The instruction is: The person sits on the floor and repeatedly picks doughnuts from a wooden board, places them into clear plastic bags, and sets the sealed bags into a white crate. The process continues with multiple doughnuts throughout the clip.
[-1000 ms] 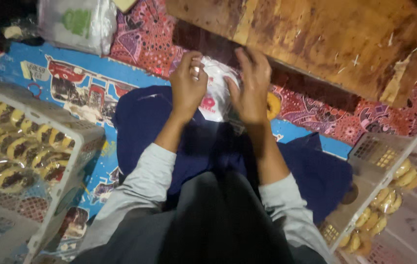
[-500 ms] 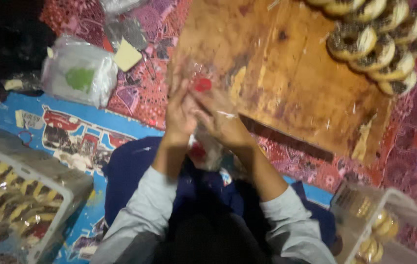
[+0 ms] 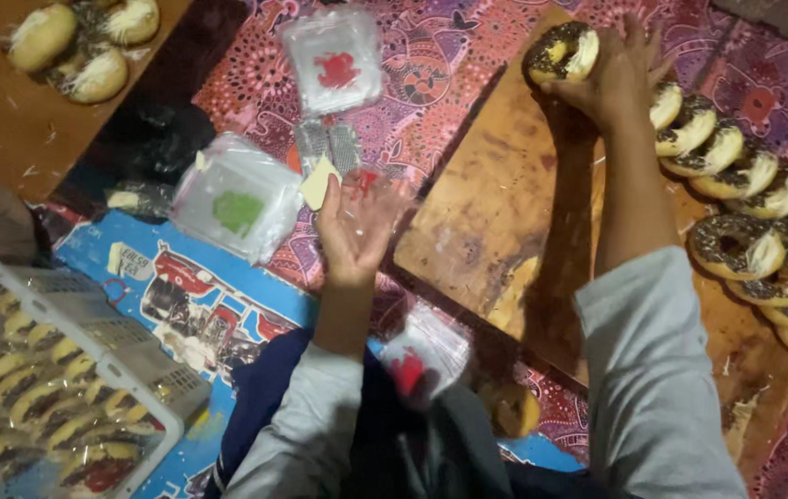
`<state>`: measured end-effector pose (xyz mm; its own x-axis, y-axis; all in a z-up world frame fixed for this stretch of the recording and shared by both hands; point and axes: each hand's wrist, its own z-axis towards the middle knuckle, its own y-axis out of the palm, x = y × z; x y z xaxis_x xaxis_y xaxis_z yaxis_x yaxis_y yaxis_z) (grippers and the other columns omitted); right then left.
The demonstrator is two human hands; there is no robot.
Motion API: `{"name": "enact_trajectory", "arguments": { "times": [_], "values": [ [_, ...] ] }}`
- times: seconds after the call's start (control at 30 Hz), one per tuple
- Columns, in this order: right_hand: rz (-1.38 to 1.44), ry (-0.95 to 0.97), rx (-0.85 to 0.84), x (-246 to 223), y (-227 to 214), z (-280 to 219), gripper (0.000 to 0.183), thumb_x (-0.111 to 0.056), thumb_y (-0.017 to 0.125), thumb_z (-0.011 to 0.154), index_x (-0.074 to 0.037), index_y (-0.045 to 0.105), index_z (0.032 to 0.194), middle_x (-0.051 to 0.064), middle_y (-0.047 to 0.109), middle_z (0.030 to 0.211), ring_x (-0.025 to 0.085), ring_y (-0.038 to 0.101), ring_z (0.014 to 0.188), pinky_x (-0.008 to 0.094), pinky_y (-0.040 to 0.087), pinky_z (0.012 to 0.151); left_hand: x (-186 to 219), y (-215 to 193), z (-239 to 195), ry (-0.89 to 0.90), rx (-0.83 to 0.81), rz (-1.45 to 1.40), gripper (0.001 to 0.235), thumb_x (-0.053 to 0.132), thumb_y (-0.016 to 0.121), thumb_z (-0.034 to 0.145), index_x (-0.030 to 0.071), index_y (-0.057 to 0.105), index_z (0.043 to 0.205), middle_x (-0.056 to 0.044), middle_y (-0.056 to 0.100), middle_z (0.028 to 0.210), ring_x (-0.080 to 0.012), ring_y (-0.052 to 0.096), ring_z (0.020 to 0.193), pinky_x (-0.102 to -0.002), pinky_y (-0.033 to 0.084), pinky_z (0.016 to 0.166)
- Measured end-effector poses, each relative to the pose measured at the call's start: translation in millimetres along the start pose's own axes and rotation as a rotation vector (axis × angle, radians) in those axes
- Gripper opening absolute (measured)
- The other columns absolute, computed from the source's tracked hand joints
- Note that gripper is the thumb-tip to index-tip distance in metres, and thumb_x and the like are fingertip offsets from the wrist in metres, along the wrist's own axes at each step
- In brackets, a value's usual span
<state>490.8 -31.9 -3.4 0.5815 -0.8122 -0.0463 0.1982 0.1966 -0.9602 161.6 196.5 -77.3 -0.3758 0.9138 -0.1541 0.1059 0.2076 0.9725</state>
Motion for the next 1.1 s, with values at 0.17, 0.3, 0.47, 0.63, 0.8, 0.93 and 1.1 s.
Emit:
{"name": "enact_trajectory", "arguments": {
  "times": [0.17,0.3,0.47,0.63,0.8,0.93,1.1],
  "values": [
    [0.76,0.21,-0.186,-102,-60,-100,0.11,-0.047,0.096,0.07,-0.002,0.042,0.154,0.019,0.056,0.147,0.031,0.061,0.133,0.05,0.045,0.112,9,-31,10,0.016,-0.006,-0.227,0.04,0.037,0.052,0.108,-0.002,0.061,0.115,-0.021,0.065,0.12,-0.0356,0.061,0.12,-0.052,0.044,0.114],
    [1.461,0.29,-0.27,-179,-84,-210,0.094,-0.028,0.099,0.062,0.002,0.053,0.139,0.019,0.063,0.133,0.034,0.062,0.123,0.047,0.054,0.109,-11,-38,1,0.042,-0.047,-0.081,0.05,0.045,0.048,0.108,-0.001,0.06,0.124,-0.022,0.062,0.129,-0.0376,0.058,0.124,-0.056,0.044,0.114],
    [0.911,0.025,-0.002,-229,-92,-261,0.086,-0.025,0.083,0.079,-0.002,0.046,0.153,0.023,0.051,0.15,0.036,0.047,0.143,0.048,0.037,0.122,-57,-18,-47,0.287,0.232,0.304,0.066,0.053,0.047,0.102,0.006,0.045,0.148,-0.019,0.054,0.146,-0.0375,0.056,0.129,-0.055,0.045,0.111],
    [0.812,0.122,0.229,-251,-118,-292,0.078,-0.02,0.077,0.079,-0.005,0.052,0.151,0.025,0.047,0.153,0.041,0.046,0.146,0.047,0.038,0.122,-99,11,-125,0.097,-0.095,0.219,0.081,0.055,0.051,0.104,0.006,0.023,0.163,-0.016,0.041,0.157,-0.0365,0.05,0.136,-0.054,0.045,0.112],
    [0.669,0.17,0.291,-245,-130,-316,0.075,-0.021,0.08,0.079,-0.005,0.053,0.148,0.023,0.052,0.146,0.04,0.052,0.138,0.049,0.041,0.117,-110,25,-212,0.73,-0.073,1.485,0.087,0.033,0.075,0.09,0.005,0.026,0.156,-0.015,0.043,0.146,-0.0322,0.048,0.133,-0.043,0.043,0.112],
    [0.555,0.08,0.319,-252,-134,-343,0.074,-0.018,0.083,0.077,-0.004,0.055,0.144,0.023,0.059,0.139,0.038,0.054,0.129,0.048,0.042,0.11,-85,33,-246,0.733,-0.309,2.108,0.026,0.01,0.069,0.1,0.014,0.063,0.126,-0.008,0.067,0.121,-0.0287,0.059,0.108,-0.04,0.046,0.099],
    [1.028,0.181,0.061,-259,-142,-367,0.065,-0.011,0.074,0.085,-0.001,0.054,0.146,0.014,0.071,0.122,0.02,0.068,0.109,0.034,0.056,0.095,-38,51,-276,0.955,-0.874,2.139,0.041,0.026,0.077,0.079,0.008,0.071,0.115,-0.013,0.07,0.122,-0.0357,0.057,0.124,-0.058,0.035,0.11]
  ]
}}
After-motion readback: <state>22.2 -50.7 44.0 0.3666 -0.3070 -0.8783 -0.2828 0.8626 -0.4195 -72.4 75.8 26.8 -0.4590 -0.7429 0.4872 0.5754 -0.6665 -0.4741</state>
